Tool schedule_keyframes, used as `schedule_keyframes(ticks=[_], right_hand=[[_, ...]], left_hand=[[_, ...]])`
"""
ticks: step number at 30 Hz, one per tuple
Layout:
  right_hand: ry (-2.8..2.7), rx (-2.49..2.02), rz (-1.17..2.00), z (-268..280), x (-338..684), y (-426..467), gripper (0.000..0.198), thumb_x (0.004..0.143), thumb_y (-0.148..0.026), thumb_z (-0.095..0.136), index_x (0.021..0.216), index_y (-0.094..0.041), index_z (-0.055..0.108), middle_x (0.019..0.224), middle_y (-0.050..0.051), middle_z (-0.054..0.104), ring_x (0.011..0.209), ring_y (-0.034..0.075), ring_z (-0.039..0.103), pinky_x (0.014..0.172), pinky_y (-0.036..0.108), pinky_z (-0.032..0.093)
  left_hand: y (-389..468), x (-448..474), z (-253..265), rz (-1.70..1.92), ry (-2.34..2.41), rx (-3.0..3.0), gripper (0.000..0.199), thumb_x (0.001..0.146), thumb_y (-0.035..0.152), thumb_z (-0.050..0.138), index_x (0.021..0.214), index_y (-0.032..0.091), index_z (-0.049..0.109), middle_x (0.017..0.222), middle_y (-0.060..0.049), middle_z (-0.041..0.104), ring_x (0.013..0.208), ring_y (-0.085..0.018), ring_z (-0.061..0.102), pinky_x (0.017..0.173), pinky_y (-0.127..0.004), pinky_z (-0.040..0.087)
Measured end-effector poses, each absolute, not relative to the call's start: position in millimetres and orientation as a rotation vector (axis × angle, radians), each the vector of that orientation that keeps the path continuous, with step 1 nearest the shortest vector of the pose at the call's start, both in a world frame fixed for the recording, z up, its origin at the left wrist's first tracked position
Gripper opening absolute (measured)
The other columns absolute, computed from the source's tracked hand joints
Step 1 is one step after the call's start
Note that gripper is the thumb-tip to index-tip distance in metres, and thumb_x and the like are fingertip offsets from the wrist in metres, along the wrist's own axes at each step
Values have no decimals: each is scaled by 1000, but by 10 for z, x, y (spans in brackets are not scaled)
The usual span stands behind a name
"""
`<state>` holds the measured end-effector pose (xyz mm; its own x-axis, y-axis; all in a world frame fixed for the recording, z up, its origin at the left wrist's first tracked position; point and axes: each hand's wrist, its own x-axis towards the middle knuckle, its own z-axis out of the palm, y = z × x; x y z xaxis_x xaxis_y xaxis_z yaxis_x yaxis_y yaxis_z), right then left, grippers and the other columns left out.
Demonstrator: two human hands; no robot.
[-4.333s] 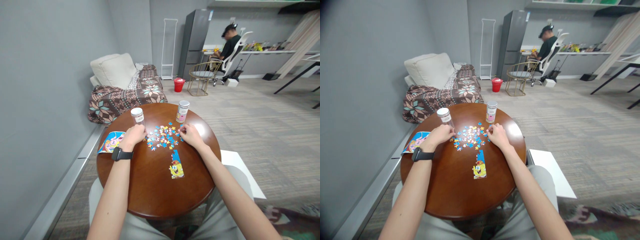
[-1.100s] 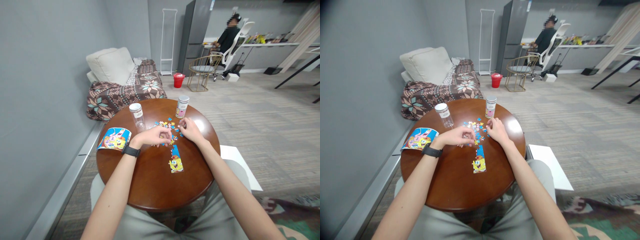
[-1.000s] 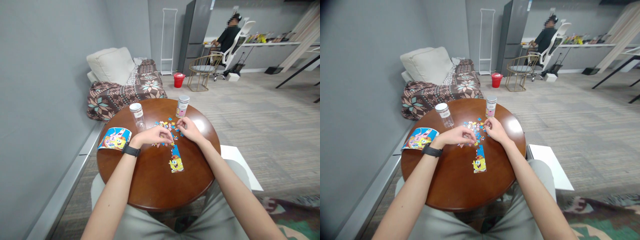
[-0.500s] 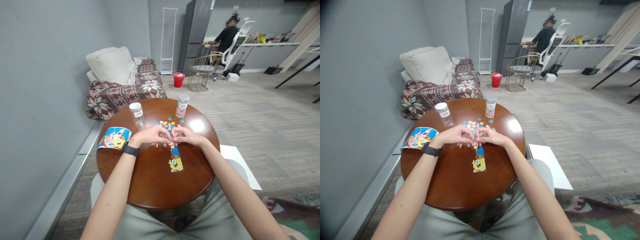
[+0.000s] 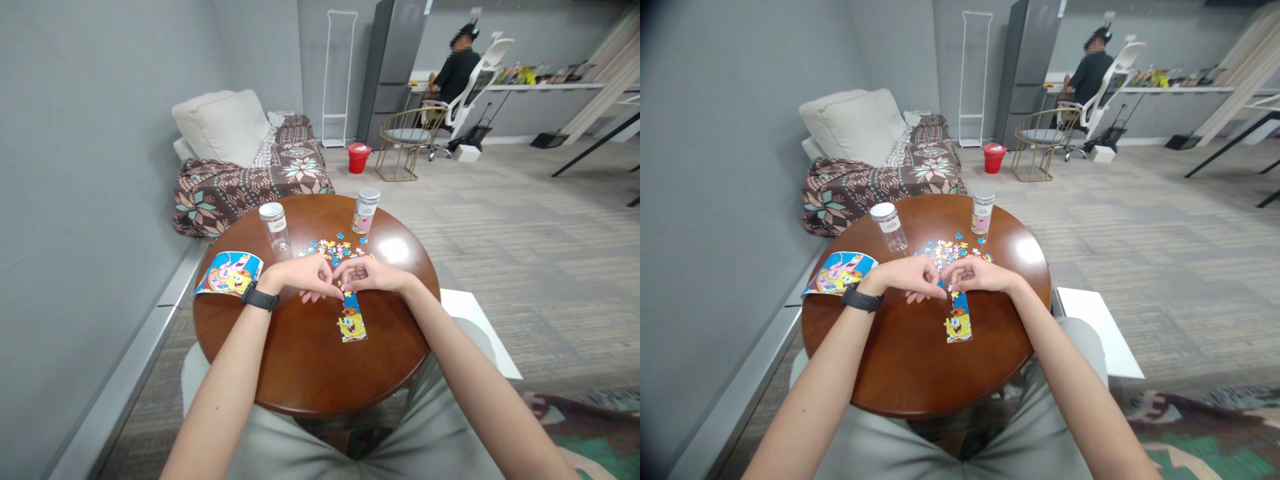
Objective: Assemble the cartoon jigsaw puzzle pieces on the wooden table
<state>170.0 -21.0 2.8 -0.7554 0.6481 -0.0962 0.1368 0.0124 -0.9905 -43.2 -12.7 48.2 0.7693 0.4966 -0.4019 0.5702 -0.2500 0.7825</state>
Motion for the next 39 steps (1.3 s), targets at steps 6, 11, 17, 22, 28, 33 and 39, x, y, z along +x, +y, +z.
schedule_keyframes(ticks=[6, 11, 17, 22, 28, 33, 39], right_hand=[[-1907, -905, 1774, 5, 1703, -180, 32, 71, -36, 77, 89, -12, 68, 72, 1, 69, 60, 10, 61, 64, 25, 48], [-1909, -906, 1795, 31, 1704, -191, 31, 71, -36, 77, 87, -11, 68, 64, 1, 68, 56, 10, 61, 61, 24, 48], [-1925, -911, 1792, 57, 1697, -221, 29, 67, -35, 79, 77, -13, 64, 69, 1, 69, 60, 10, 62, 64, 25, 49], [-2009, -872, 1799, 80, 1675, -258, 24, 67, -31, 78, 76, -13, 65, 75, 2, 69, 70, 12, 63, 69, 25, 49], [-2307, -852, 1558, 127, 1613, -313, 15, 72, -27, 71, 77, -13, 69, 70, 1, 69, 63, 10, 57, 62, 22, 45], [-2435, -782, 1385, 108, 1581, -318, 14, 74, -27, 69, 74, -13, 72, 68, 1, 67, 58, 8, 48, 55, 21, 39], [-2483, -786, 1328, 76, 1581, -316, 15, 75, -27, 69, 77, -13, 74, 73, 3, 69, 61, 10, 51, 57, 22, 39]], left_hand=[[-209, -326, 441, -501, 794, 1941, 43, 65, 52, 74, 50, 15, 58, 44, -1, 60, 33, -9, 50, 37, -20, 36], [-207, -244, 343, -584, 834, 2001, 42, 67, 53, 71, 51, 15, 59, 43, 0, 59, 33, -10, 49, 36, -21, 36], [-175, -248, 295, -580, 834, 1984, 44, 63, 56, 73, 51, 15, 60, 45, -2, 60, 35, -10, 51, 39, -22, 37], [-183, -254, 292, -562, 829, 1989, 43, 69, 52, 70, 50, 15, 58, 43, -1, 59, 33, -10, 49, 39, -22, 36], [-171, -263, 254, -540, 795, 1987, 44, 69, 53, 70, 49, 15, 60, 40, -1, 57, 32, -9, 47, 38, -22, 36], [-168, -262, 247, -521, 795, 1997, 42, 69, 52, 70, 51, 15, 60, 41, -1, 57, 32, -10, 47, 37, -22, 36], [-162, -247, 249, -542, 808, 2013, 41, 68, 52, 71, 53, 15, 61, 42, -1, 58, 33, -10, 48, 38, -22, 37]])
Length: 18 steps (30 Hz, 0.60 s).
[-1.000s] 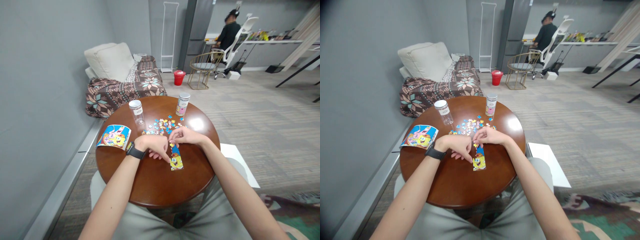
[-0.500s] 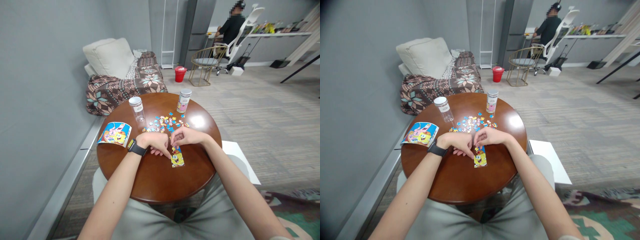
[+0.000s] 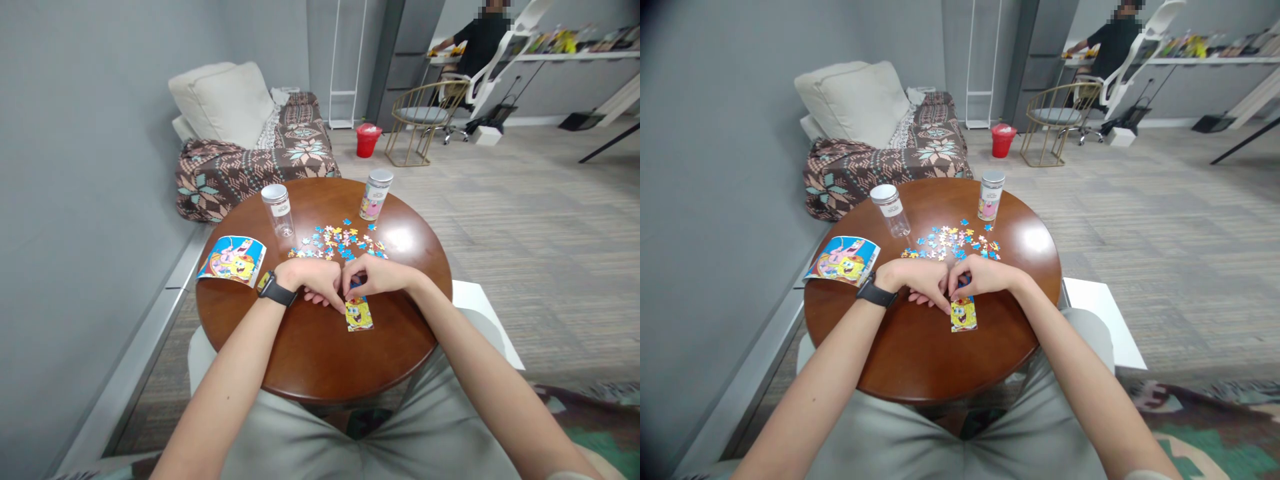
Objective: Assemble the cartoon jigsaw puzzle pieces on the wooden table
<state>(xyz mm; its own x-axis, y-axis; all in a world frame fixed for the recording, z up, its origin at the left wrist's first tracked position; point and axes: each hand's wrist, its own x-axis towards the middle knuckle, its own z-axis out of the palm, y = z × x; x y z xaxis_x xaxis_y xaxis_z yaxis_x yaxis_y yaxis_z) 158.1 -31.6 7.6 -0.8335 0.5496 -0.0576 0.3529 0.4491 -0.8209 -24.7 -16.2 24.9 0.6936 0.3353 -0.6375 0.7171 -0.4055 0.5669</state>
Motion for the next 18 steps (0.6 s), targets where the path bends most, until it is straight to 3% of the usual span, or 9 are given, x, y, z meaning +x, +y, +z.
schedule_keyframes(ticks=[18], right_hand=[[-2518, -727, 1211, 48, 1554, -332, 6, 74, -22, 70, 73, -16, 73, 77, 3, 69, 75, 14, 60, 71, 25, 47]], left_hand=[[-159, -251, 253, -527, 790, 2049, 39, 70, 50, 70, 55, 15, 61, 44, -1, 58, 35, -11, 49, 42, -24, 41]])
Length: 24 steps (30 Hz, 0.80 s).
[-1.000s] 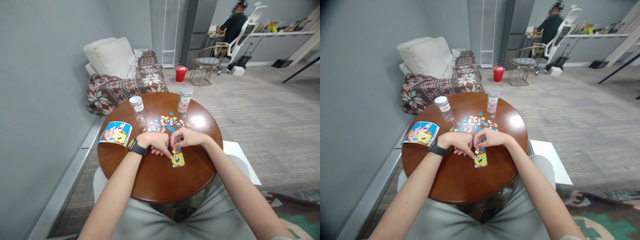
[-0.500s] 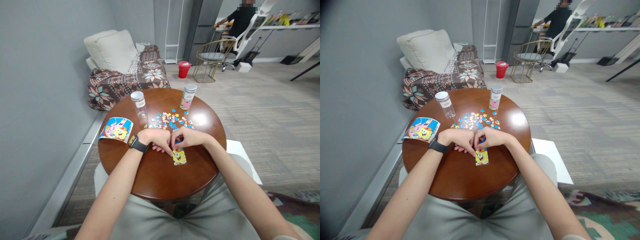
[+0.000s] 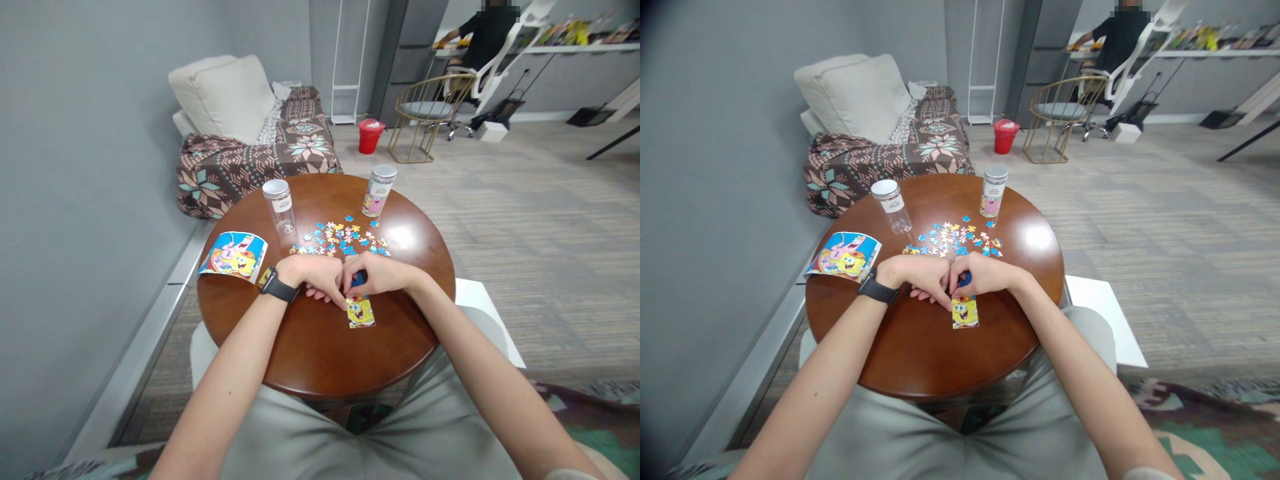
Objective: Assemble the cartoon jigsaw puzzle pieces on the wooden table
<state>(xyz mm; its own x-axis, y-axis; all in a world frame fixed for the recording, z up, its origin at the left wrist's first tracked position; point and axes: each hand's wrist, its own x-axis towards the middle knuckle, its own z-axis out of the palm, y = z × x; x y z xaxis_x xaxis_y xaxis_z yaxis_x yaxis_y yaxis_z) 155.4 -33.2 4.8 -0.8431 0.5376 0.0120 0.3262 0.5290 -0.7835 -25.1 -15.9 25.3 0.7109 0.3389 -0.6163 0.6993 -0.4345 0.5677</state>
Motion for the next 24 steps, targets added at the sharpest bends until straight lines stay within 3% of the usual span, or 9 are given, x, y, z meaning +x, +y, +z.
schedule_keyframes(ticks=[8, 15, 24], right_hand=[[-2491, -663, 1209, 85, 1543, -332, 6, 73, -23, 72, 70, -18, 71, 79, 3, 68, 81, 15, 60, 77, 27, 47], [-2420, -674, 1177, 95, 1583, -300, 11, 79, -24, 67, 73, -15, 68, 74, 4, 64, 69, 13, 55, 67, 26, 46], [-2514, -724, 1123, 52, 1556, -310, 16, 73, -29, 74, 68, -17, 65, 77, 3, 64, 71, 13, 56, 68, 26, 45]], left_hand=[[-151, -269, 233, -486, 781, 2024, 44, 66, 55, 72, 53, 15, 61, 43, -1, 58, 33, -9, 46, 39, -22, 38], [-148, -257, 212, -471, 753, 1994, 42, 63, 53, 75, 54, 14, 60, 44, -1, 58, 34, -10, 47, 37, -22, 36], [-145, -252, 208, -510, 781, 2030, 40, 68, 50, 72, 53, 15, 60, 42, 0, 56, 34, -11, 48, 38, -22, 39]])
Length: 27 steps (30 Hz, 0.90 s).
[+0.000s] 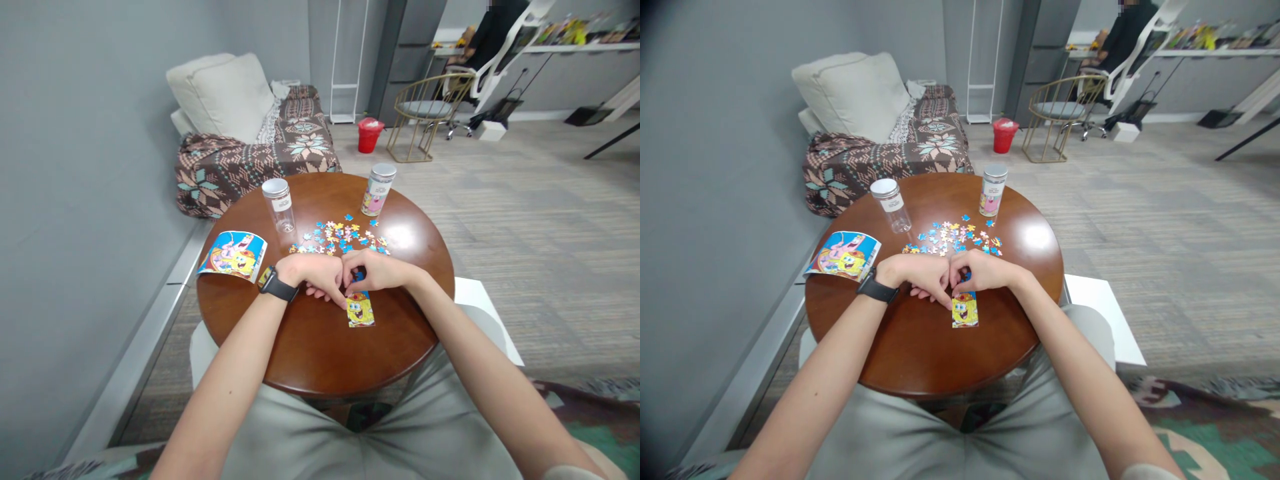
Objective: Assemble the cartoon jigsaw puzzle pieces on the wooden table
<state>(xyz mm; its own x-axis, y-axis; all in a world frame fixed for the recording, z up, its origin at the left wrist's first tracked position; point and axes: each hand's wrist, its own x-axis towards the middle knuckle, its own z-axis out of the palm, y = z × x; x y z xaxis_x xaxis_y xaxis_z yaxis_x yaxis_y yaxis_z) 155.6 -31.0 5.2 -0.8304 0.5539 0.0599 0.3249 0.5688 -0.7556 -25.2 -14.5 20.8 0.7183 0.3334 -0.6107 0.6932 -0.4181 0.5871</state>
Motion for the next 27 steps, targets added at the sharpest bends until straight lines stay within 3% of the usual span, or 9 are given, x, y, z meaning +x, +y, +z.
schedule_keyframes(ticks=[8, 12, 17, 24, 27], right_hand=[[-2354, -890, 962, 68, 1588, -268, 27, 86, -37, 57, 70, -16, 61, 66, 1, 56, 63, 13, 48, 60, 25, 37], [-2309, -1032, 772, 40, 1626, -205, 37, 94, -35, 41, 68, -16, 58, 64, 2, 57, 64, 14, 50, 66, 27, 36], [-2363, -1048, 707, 10, 1649, -170, 37, 94, -33, 38, 66, -16, 57, 65, 3, 58, 66, 14, 51, 68, 26, 35], [-2335, -1139, 728, -33, 1687, -136, 39, 94, -35, 37, 64, -16, 55, 60, 1, 56, 59, 12, 48, 61, 25, 33], [-2369, -1167, 733, -35, 1693, -133, 40, 94, -33, 38, 64, -16, 58, 58, 0, 55, 57, 12, 48, 61, 25, 33]], left_hand=[[-157, -266, 265, -484, 816, 2024, 41, 68, 52, 70, 52, 16, 59, 43, 0, 57, 35, -10, 48, 38, -22, 36], [-147, -262, 279, -447, 858, 2067, 47, 71, 58, 65, 49, 17, 58, 41, -1, 55, 33, -9, 45, 39, -23, 35], [-150, -243, 266, -417, 847, 2120, 45, 72, 54, 66, 48, 16, 58, 40, 0, 54, 33, -9, 44, 40, -23, 33], [-125, -212, 321, 184, 1026, 2654, 44, 87, 39, 48, 50, 15, 58, 46, -1, 53, 44, -9, 40, 49, -26, 23], [-93, -230, 297, 187, 1101, 2775, 42, 88, 41, 47, 58, 17, 64, 55, -4, 60, 51, -13, 49, 52, -27, 25]])
